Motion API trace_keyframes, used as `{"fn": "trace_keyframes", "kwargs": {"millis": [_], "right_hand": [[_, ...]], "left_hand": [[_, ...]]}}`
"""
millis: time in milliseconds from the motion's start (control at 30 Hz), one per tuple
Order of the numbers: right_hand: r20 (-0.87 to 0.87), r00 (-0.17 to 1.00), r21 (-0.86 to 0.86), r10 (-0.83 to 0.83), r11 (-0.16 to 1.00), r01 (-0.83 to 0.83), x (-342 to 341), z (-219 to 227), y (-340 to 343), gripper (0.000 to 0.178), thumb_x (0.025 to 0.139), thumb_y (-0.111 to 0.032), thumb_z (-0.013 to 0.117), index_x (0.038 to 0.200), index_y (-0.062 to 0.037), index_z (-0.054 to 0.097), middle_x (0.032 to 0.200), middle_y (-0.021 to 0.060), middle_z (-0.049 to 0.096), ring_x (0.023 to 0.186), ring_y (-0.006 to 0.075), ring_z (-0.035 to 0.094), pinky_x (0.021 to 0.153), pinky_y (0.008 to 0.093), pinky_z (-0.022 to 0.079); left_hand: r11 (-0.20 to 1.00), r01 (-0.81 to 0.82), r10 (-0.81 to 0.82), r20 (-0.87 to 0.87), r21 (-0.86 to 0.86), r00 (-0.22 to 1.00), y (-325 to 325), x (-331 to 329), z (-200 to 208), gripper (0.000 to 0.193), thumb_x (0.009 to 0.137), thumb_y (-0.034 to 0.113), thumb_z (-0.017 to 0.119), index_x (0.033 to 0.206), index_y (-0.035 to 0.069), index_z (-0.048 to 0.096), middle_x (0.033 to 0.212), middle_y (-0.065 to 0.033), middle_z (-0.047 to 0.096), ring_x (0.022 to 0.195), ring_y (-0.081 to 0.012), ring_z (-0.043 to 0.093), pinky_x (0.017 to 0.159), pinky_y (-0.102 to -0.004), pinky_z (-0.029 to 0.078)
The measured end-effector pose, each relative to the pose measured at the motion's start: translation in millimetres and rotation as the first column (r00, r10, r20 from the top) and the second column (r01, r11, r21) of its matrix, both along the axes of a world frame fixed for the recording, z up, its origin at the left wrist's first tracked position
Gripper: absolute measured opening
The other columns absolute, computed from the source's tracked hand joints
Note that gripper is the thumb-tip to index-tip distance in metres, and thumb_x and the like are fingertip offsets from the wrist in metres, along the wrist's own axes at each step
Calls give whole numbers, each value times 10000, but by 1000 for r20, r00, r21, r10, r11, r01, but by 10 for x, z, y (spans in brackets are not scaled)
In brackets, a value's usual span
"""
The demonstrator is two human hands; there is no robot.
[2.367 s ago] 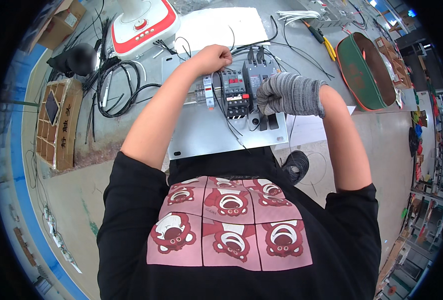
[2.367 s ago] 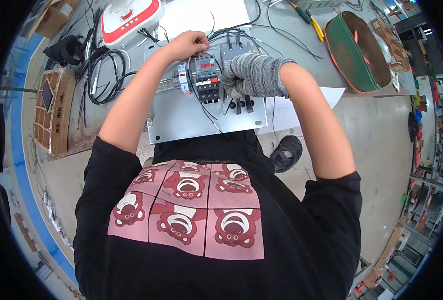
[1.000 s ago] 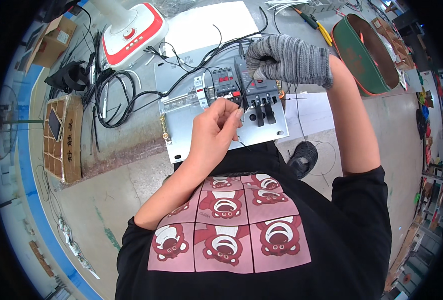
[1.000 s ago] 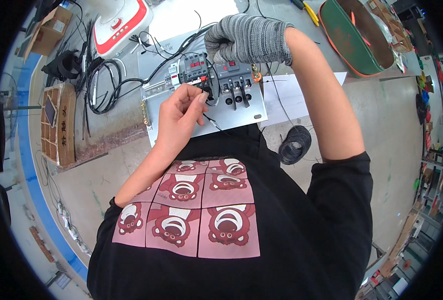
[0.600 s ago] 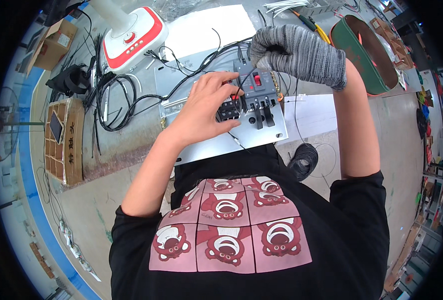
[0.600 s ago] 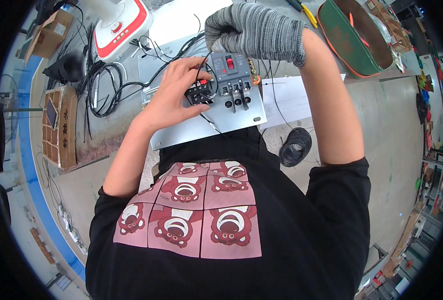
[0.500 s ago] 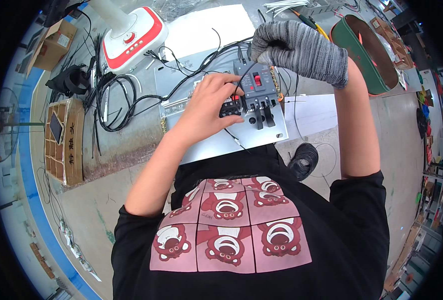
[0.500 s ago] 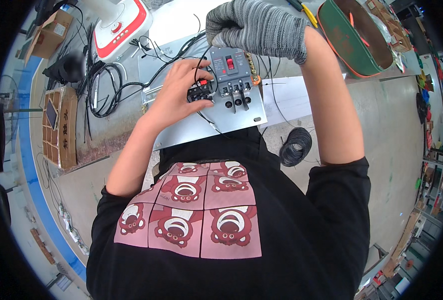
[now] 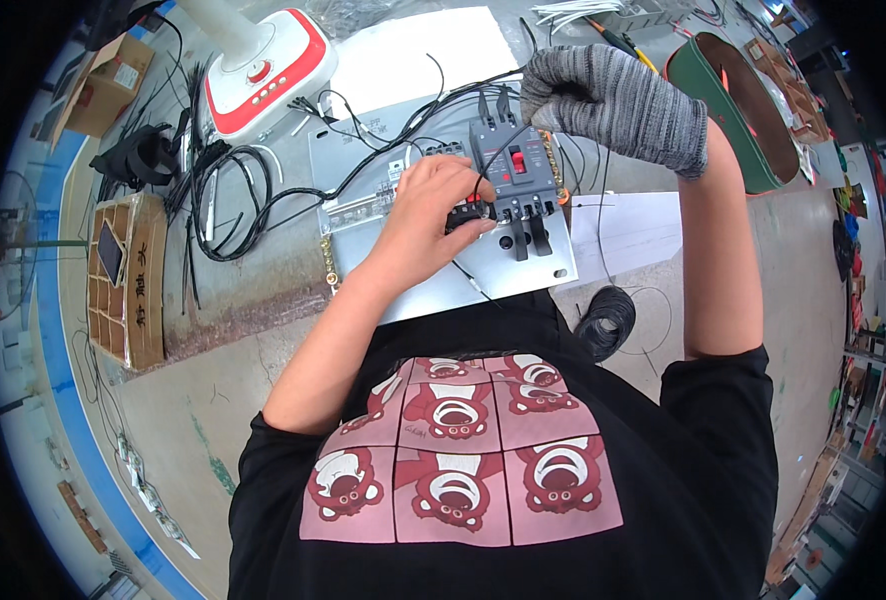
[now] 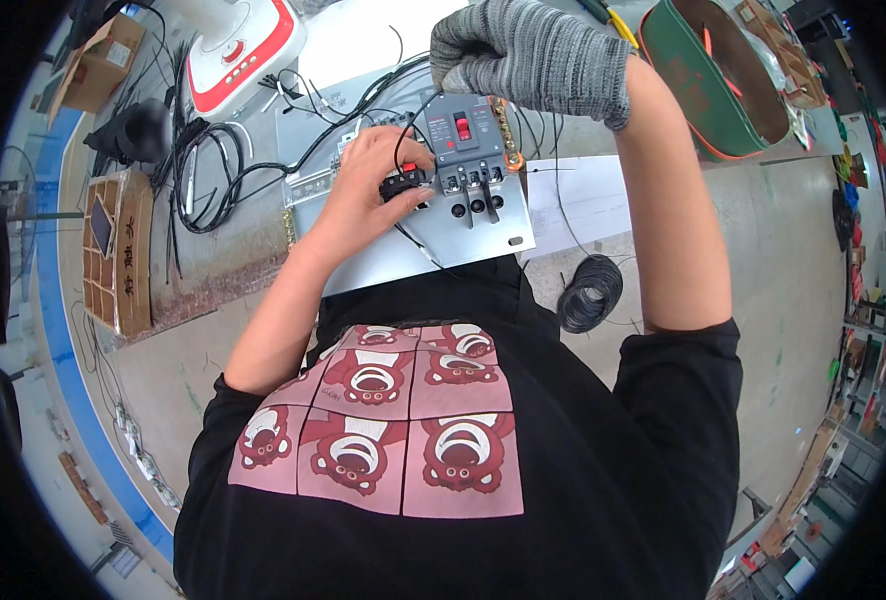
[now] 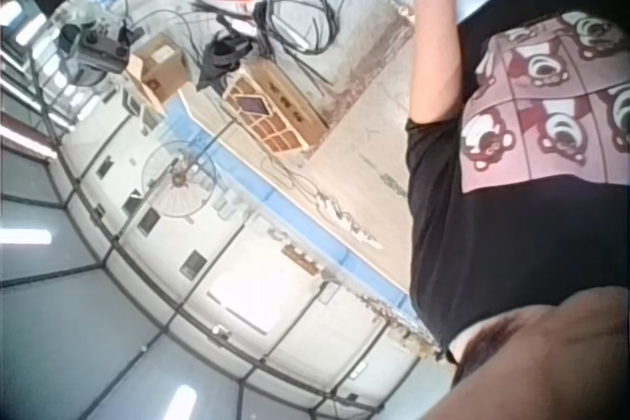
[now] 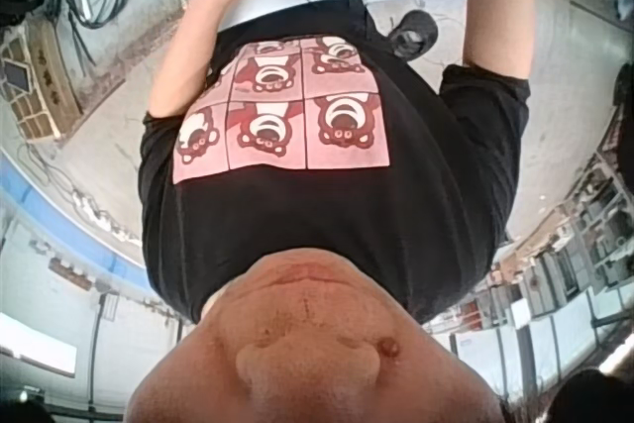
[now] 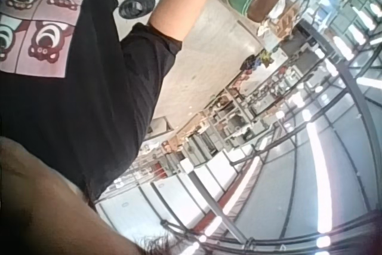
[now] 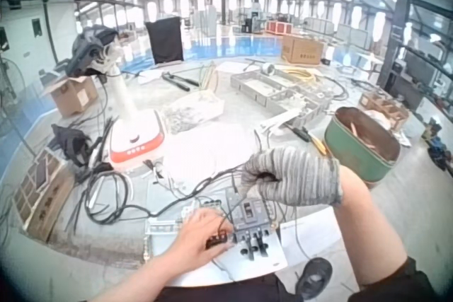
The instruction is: The person wires an electrical control panel by stripping black wires, inserting them into terminal blocks, and tightening screws. They repeatedly reference a wiring diagram on the table and use pliers and a screwdriver to secure connections.
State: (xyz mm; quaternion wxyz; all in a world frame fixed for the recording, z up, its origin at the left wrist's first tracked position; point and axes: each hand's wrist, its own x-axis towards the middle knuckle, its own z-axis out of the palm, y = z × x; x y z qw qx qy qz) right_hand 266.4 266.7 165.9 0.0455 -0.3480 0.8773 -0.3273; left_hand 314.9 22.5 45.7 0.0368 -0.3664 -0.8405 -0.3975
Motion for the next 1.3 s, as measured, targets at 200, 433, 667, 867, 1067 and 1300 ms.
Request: {"fn": "trace_keyframes", "kwargs": {"millis": [200, 433, 667, 867, 1067, 1300], "right_hand": [[141, 990, 115, -5, 993, -11, -60, -9, 18, 227, 843, -114, 692, 1031, 2, 642, 899, 87, 678, 819, 165, 635, 774, 292, 525], [137, 990, 241, -20, 970, -14, -295, -38, -223, 232, 830, -165, 723, 1000, -17, 670, 855, 81, 687, 804, 159, 642, 758, 302, 525], [438, 893, 225, 108, 948, -225, -472, -281, -333, 252, 768, -171, 767, 951, -17, 689, 734, 28, 632, 685, 130, 550, 680, 271, 489], [524, 834, 211, 175, 922, -326, -453, -421, -481, 305, 749, -199, 773, 1010, -54, 713, 825, 50, 700, 737, 132, 602, 672, 296, 505], [593, 788, 294, 167, 866, -405, -485, -411, -523, 278, 757, -219, 794, 978, -69, 719, 850, 32, 697, 740, 151, 621, 668, 294, 510], [579, 794, 286, 184, 866, -409, -409, -467, -557, 284, 766, -209, 768, 1003, -63, 715, 813, 35, 698, 728, 137, 615, 668, 305, 502]], "left_hand": [[997, 41, -39, -35, 64, 999, 2, -3, -77, 235, 700, 79, 760, 870, 125, 605, 1104, 3, 625, 1150, -261, 499, 994, -422, 327], [998, 13, -6, -90, 69, 996, 29, 36, -120, 196, 688, 59, 752, 808, 128, 613, 1013, -25, 546, 1023, -264, 492, 940, -413, 336], [998, -14, 28, -210, 64, 977, 74, 54, -162, 217, 664, 33, 762, 800, 142, 633, 996, -63, 498, 983, -283, 479, 860, -391, 371], [999, -33, 38, -241, 27, 970, 52, 84, -179, 218, 674, 49, 745, 828, 160, 637, 989, -60, 503, 1002, -285, 487, 866, -406, 375], [997, -67, 72, -208, 31, 975, 50, 154, -142, 341, 652, 39, 769, 958, 146, 666, 1101, -68, 493, 1084, -297, 463, 914, -428, 364], [965, -261, 254, -229, -1, 940, -134, 477, 11, 430, 728, 28, 731, 1135, 120, 627, 1235, -75, 529, 1045, -238, 506, 873, -372, 417]]}}
